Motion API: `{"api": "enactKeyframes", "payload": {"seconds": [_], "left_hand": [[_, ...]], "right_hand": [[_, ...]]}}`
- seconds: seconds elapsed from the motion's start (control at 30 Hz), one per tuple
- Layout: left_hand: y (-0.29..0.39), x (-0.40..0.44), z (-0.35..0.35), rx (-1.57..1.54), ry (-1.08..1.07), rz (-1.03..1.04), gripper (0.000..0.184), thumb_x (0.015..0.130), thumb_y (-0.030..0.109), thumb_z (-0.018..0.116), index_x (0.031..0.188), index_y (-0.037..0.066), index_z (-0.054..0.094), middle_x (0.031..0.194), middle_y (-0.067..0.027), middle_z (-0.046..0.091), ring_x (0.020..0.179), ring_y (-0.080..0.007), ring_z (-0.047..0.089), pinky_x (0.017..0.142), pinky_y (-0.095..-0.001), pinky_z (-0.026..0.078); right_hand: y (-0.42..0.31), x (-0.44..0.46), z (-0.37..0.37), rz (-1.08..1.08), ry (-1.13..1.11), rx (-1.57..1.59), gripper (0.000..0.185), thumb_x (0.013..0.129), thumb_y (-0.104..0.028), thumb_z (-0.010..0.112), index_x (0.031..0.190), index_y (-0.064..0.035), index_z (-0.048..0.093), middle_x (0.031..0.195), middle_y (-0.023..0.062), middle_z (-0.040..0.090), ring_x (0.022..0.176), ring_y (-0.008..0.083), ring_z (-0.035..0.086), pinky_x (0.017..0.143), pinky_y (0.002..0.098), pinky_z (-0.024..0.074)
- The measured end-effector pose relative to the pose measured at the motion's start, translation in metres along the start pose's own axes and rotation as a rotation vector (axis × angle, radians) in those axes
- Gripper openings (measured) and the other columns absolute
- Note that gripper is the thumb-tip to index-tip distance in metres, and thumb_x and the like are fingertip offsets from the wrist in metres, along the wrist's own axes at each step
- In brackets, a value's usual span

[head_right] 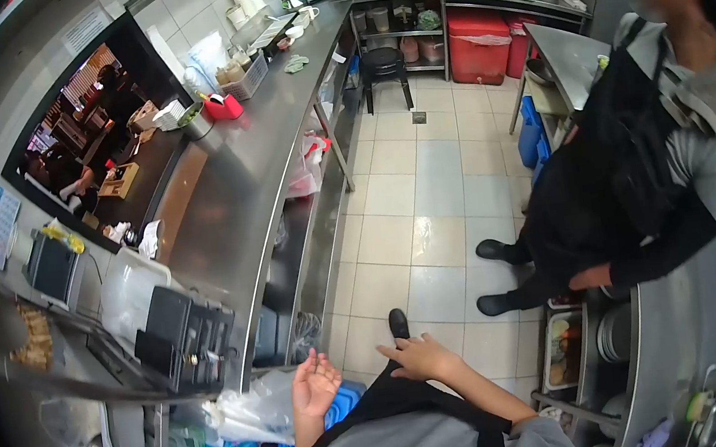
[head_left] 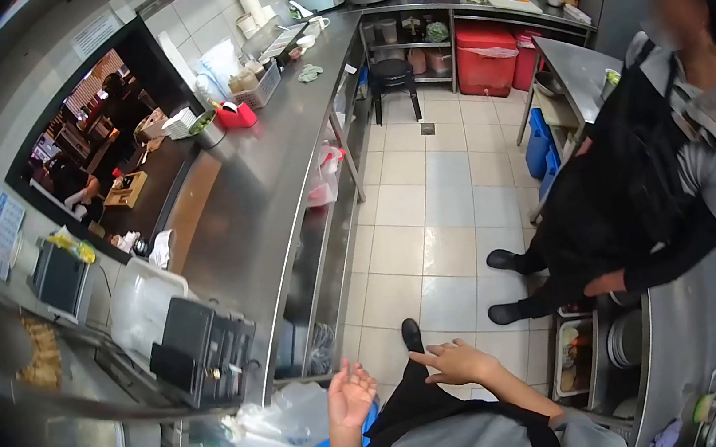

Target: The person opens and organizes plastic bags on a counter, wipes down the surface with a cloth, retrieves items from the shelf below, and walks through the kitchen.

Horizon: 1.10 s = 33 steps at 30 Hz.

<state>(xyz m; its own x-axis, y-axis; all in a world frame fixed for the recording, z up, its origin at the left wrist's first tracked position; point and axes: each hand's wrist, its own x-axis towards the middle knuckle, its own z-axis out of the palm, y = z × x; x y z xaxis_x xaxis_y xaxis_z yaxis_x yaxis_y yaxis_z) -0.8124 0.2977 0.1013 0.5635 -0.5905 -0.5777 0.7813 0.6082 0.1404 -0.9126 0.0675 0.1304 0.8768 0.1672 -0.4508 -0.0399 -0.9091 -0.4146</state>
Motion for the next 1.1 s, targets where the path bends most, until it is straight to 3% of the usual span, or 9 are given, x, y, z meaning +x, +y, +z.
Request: {"api": "enactKeyframes", "payload": {"seconds": [0.1, 0.27, 0.4, 0.53, 0.73, 0.8, 0.87, 0.93, 1.1], "left_hand": [[0.042, 0.060, 0.031, -0.007, 0.040, 0.120, 0.020, 0.083, 0.016, 0.055, 0.102, 0.017, 0.056, 0.091, -0.0027, 0.059, 0.081, -0.0156, 0.057, 0.076, -0.0361, 0.044], [0.102, 0.178, 0.135, 0.003, -0.066, 0.212, 0.012, 0.085, 0.016, 0.055, 0.096, 0.016, 0.058, 0.084, -0.0005, 0.059, 0.077, -0.0131, 0.056, 0.071, -0.0332, 0.045], [0.111, 0.281, 0.238, 0.048, -0.252, 0.071, 0.012, 0.087, 0.012, 0.050, 0.092, 0.014, 0.060, 0.084, -0.0009, 0.058, 0.078, -0.0132, 0.055, 0.074, -0.0304, 0.043], [0.086, 0.377, 0.333, 0.110, -0.394, -0.207, 0.010, 0.087, 0.013, 0.049, 0.093, 0.013, 0.057, 0.085, -0.0014, 0.056, 0.078, -0.0138, 0.053, 0.074, -0.0303, 0.042], [0.067, 0.504, 0.421, 0.182, -0.371, -0.400, 0.009, 0.086, 0.013, 0.052, 0.095, 0.014, 0.055, 0.085, -0.0019, 0.055, 0.078, -0.0148, 0.054, 0.074, -0.0323, 0.044], [0.078, 0.539, 0.440, 0.166, -0.352, -0.337, 0.009, 0.087, 0.014, 0.052, 0.094, 0.015, 0.057, 0.084, -0.0012, 0.056, 0.078, -0.0147, 0.055, 0.074, -0.0321, 0.044], [0.099, 0.574, 0.458, 0.142, -0.357, -0.280, 0.009, 0.087, 0.015, 0.052, 0.093, 0.015, 0.058, 0.084, -0.0008, 0.057, 0.079, -0.0148, 0.055, 0.074, -0.0323, 0.044], [0.121, 0.601, 0.471, 0.126, -0.321, -0.175, 0.009, 0.087, 0.016, 0.051, 0.093, 0.015, 0.059, 0.083, -0.0006, 0.057, 0.077, -0.0144, 0.055, 0.073, -0.0319, 0.043], [0.175, 0.670, 0.489, 0.100, -0.201, 0.095, 0.009, 0.086, 0.016, 0.053, 0.092, 0.014, 0.060, 0.085, -0.0007, 0.058, 0.074, -0.0128, 0.054, 0.070, -0.0311, 0.043]], "right_hand": [[0.031, 0.054, -0.056, -0.098, 0.007, 0.033, 0.058, 0.088, -0.042, 0.047, 0.138, -0.0226, 0.025, 0.127, 0.0134, 0.046, 0.114, 0.0329, 0.047, 0.095, 0.0470, 0.0341], [0.138, 0.111, -0.134, 0.119, 0.222, 0.065, 0.057, 0.088, -0.041, 0.047, 0.137, -0.0216, 0.027, 0.122, 0.0188, 0.048, 0.109, 0.0353, 0.050, 0.092, 0.0474, 0.0360], [0.220, 0.108, -0.158, 0.544, 0.152, 0.037, 0.059, 0.085, -0.042, 0.050, 0.136, -0.0203, 0.029, 0.119, 0.0210, 0.050, 0.105, 0.0364, 0.052, 0.091, 0.0455, 0.0379], [0.274, 0.097, -0.173, 0.757, 0.087, 0.323, 0.059, 0.083, -0.042, 0.052, 0.133, -0.0175, 0.033, 0.108, 0.0227, 0.057, 0.101, 0.0349, 0.056, 0.084, 0.0438, 0.0439], [0.349, 0.136, -0.250, 0.991, -0.089, 0.774, 0.061, 0.083, -0.037, 0.055, 0.134, -0.0121, 0.033, 0.098, 0.0202, 0.062, 0.055, 0.0262, 0.064, 0.064, 0.0368, 0.0522], [0.393, 0.166, -0.280, 0.893, 0.028, 0.665, 0.060, 0.084, -0.034, 0.055, 0.135, -0.0125, 0.032, 0.100, 0.0186, 0.062, 0.049, 0.0255, 0.062, 0.059, 0.0363, 0.0519], [0.428, 0.208, -0.347, 0.890, -0.007, 0.585, 0.058, 0.084, -0.037, 0.054, 0.134, -0.0139, 0.033, 0.104, 0.0179, 0.061, 0.063, 0.0281, 0.064, 0.066, 0.0407, 0.0503], [0.484, 0.267, -0.363, 0.772, 0.118, 0.067, 0.058, 0.084, -0.041, 0.052, 0.132, -0.0147, 0.034, 0.101, 0.0198, 0.061, 0.078, 0.0351, 0.062, 0.072, 0.0443, 0.0482], [0.511, 0.410, -0.518, 0.251, 0.425, 0.017, 0.055, 0.088, -0.039, 0.047, 0.135, -0.0171, 0.030, 0.106, 0.0180, 0.058, 0.090, 0.0355, 0.059, 0.077, 0.0465, 0.0451]]}}
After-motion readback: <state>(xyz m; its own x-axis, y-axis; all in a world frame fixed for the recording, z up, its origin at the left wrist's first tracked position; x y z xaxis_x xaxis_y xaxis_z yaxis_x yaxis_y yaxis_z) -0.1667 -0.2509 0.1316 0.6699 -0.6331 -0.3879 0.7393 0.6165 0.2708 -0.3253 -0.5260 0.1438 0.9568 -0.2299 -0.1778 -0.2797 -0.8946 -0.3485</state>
